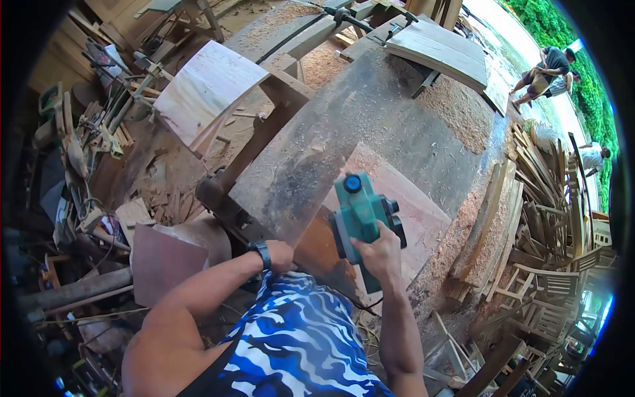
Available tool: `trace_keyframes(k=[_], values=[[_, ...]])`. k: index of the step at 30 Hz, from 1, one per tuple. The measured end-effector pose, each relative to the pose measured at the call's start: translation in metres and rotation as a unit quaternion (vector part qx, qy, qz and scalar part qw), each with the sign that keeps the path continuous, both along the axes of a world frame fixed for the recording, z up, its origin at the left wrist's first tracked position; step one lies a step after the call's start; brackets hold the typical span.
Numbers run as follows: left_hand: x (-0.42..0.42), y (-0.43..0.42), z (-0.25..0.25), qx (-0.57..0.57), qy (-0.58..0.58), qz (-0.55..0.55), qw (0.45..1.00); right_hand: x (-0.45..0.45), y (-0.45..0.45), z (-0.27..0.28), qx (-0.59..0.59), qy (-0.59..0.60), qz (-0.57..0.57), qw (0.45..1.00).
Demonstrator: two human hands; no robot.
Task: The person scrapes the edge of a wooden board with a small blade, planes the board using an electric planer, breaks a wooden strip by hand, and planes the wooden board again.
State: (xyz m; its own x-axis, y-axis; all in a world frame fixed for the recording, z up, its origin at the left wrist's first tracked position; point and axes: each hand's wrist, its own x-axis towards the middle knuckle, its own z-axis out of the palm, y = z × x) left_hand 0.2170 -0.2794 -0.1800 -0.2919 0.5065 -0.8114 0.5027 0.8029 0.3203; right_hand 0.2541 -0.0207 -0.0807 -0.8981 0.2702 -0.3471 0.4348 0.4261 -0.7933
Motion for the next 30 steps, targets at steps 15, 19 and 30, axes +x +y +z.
trace_keyframes(k=[15, 19, 30], values=[[0.025, -0.065, -0.010, -0.026, -0.025, 0.193, 0.981, -0.160, -0.048, -0.041, 0.033, -0.001, 0.193, 0.981], [0.033, -0.064, -0.019, -0.037, -0.035, 0.190, 0.981, -0.159, -0.044, -0.049, 0.033, -0.018, 0.203, 0.979], [0.014, -0.026, -0.057, 0.008, -0.085, -0.110, 0.990, -0.025, 0.023, -0.032, 0.170, 0.200, 0.044, 0.964]])
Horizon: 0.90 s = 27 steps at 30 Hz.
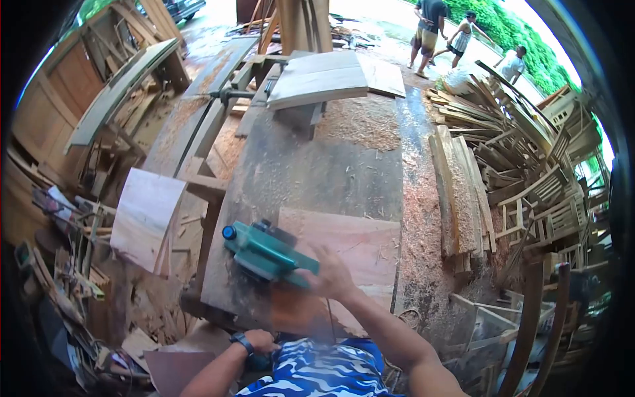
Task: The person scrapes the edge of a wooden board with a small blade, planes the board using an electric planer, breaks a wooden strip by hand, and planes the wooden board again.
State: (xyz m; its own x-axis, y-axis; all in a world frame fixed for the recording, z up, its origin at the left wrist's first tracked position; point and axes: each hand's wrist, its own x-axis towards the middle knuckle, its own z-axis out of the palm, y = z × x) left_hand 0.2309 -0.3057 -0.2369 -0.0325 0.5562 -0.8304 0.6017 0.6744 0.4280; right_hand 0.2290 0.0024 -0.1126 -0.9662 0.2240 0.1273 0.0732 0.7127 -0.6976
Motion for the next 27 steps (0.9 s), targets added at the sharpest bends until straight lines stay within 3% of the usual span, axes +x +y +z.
trace_keyframes(k=[6, 7, 10, 14, 17, 19, 20, 21, 23, 24, 27], values=[[0.023, 0.053, 0.009, 0.005, -0.033, -0.225, 0.974, 0.197, 0.066, -0.026, -0.058, -0.070, -0.229, 0.969], [0.031, 0.064, -0.003, -0.040, -0.042, -0.256, 0.965, 0.233, 0.070, -0.030, -0.060, -0.066, -0.240, 0.967], [0.053, 0.103, 0.014, -0.015, -0.012, -0.290, 0.957, 0.329, 0.068, -0.047, -0.036, -0.133, -0.346, 0.928], [0.119, 0.159, 0.055, -0.056, 0.075, -0.310, 0.946, 0.468, 0.057, -0.116, -0.076, -0.246, -0.336, 0.906], [0.185, 0.179, 0.046, -0.015, 0.116, -0.318, 0.941, 0.578, 0.055, -0.200, -0.193, -0.237, -0.371, 0.877], [0.226, 0.180, 0.034, 0.007, 0.119, -0.314, 0.942, 0.680, 0.027, -0.282, -0.426, -0.147, -0.533, 0.716], [0.246, 0.186, 0.039, 0.023, 0.107, -0.311, 0.944, 0.736, 0.004, -0.308, -0.495, -0.128, -0.622, 0.593], [0.264, 0.193, 0.043, 0.037, 0.096, -0.298, 0.949, 0.778, -0.018, -0.289, -0.475, -0.170, -0.687, 0.522], [0.293, 0.205, 0.052, 0.077, 0.079, -0.264, 0.958, 0.896, -0.083, -0.322, -0.540, -0.218, -0.688, 0.432], [0.302, 0.212, 0.056, 0.104, 0.071, -0.245, 0.961, 0.918, -0.103, -0.284, -0.517, -0.268, -0.691, 0.428], [0.318, 0.227, 0.049, 0.129, 0.099, -0.256, 0.953, 0.991, -0.162, -0.248, -0.518, -0.315, -0.723, 0.332]])
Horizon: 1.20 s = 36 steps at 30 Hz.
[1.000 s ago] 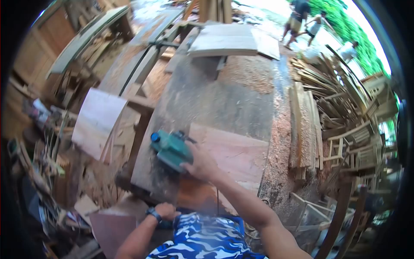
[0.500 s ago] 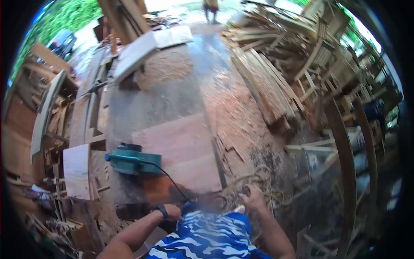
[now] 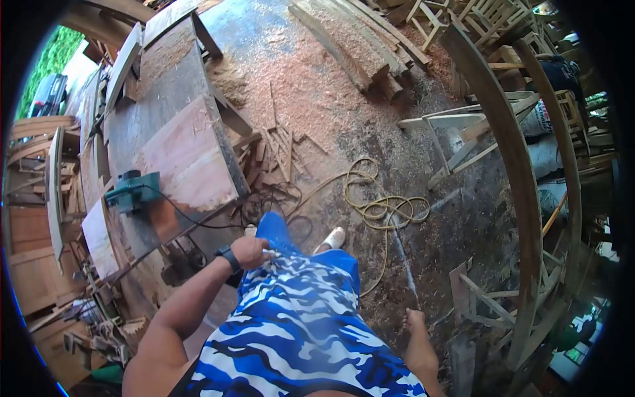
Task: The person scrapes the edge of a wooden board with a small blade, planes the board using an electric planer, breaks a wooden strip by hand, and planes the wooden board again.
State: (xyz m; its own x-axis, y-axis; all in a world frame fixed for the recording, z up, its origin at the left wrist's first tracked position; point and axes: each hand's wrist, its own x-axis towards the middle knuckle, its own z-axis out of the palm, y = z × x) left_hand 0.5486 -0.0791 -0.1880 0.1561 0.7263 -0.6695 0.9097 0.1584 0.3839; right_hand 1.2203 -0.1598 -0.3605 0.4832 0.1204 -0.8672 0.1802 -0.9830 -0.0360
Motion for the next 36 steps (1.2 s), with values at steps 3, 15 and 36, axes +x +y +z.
trace_keyframes(k=[3, 15, 36], values=[[0.018, 0.020, -0.004, -0.013, 0.058, -0.043, 0.997, 0.022, -0.037, 0.020, 0.004, 0.015, -0.086, 0.996], [0.037, 0.102, -0.033, -0.020, -0.001, -0.005, 1.000, -0.129, 0.152, 0.029, 0.123, 0.149, 0.111, 0.975], [-0.003, 0.291, -0.517, -0.077, -0.133, 0.331, 0.931, -0.345, 0.388, -0.043, 0.041, 0.069, 0.610, 0.788]])
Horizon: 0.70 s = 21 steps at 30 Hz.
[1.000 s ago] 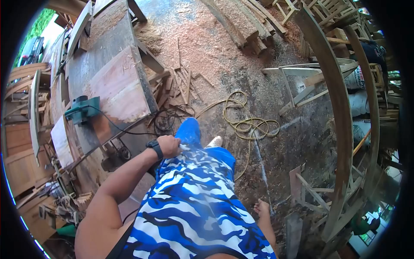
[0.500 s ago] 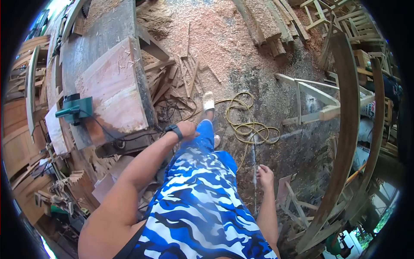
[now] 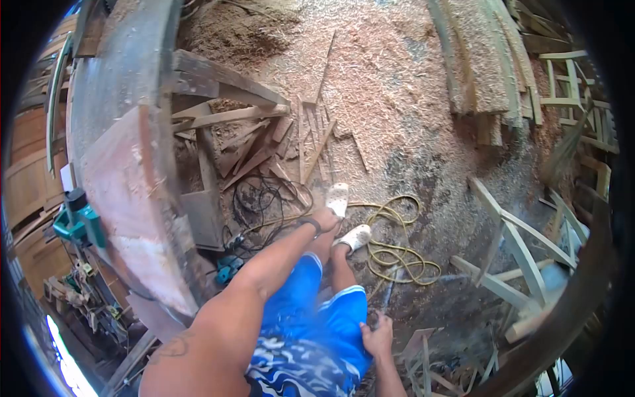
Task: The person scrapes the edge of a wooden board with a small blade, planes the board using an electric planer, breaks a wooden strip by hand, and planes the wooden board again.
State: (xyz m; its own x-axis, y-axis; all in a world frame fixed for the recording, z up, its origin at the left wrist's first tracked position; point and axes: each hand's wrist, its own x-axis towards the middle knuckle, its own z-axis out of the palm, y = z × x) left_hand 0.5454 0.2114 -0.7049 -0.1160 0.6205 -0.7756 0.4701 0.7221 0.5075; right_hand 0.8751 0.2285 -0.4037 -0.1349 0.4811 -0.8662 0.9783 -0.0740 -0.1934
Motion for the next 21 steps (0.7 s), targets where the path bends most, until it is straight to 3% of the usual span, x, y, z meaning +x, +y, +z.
trace_keyframes(k=[1, 3, 5, 7, 10, 12, 13, 15, 16, 17, 19, 21], values=[[-0.007, 0.004, -0.022, -0.009, 0.000, 0.001, 1.000, -0.006, -0.004, -0.016, -0.026, -0.005, 0.009, 1.000], [-0.036, 0.025, -0.064, -0.043, 0.046, -0.140, 0.988, -0.007, -0.023, -0.056, -0.051, 0.010, 0.014, 0.999], [-0.043, 0.010, -0.162, -0.058, 0.095, -0.164, 0.980, -0.010, -0.047, -0.082, 0.018, -0.021, 0.033, 0.999], [-0.052, 0.019, -0.184, -0.127, 0.110, 0.052, 0.984, -0.019, -0.034, -0.088, -0.001, -0.031, 0.036, 0.999], [-0.050, 0.017, -0.252, -0.187, 0.130, 0.099, 0.969, -0.008, -0.027, -0.101, 0.020, -0.039, 0.013, 0.999], [-0.050, 0.017, -0.289, -0.191, 0.183, 0.186, 0.946, 0.004, -0.028, -0.109, 0.030, -0.028, -0.002, 0.999], [-0.054, 0.009, -0.325, -0.196, 0.180, 0.187, 0.946, 0.008, -0.027, -0.112, 0.047, -0.011, -0.016, 0.999], [-0.054, -0.027, -0.425, -0.174, 0.270, -0.118, 0.940, -0.001, -0.012, -0.107, 0.051, -0.010, -0.001, 0.999], [-0.036, -0.027, -0.457, -0.222, 0.287, 0.070, 0.929, -0.010, -0.005, -0.102, 0.059, -0.005, 0.010, 0.998], [-0.034, -0.032, -0.480, -0.225, 0.285, 0.071, 0.929, -0.013, -0.001, -0.102, 0.068, 0.000, 0.021, 0.997], [-0.032, -0.042, -0.505, -0.182, 0.302, 0.226, 0.908, -0.011, -0.001, -0.102, 0.050, -0.006, 0.032, 0.998], [-0.037, -0.006, -0.404, -0.152, 0.234, 0.287, 0.917, -0.013, 0.000, -0.102, 0.052, 0.008, 0.029, 0.998]])
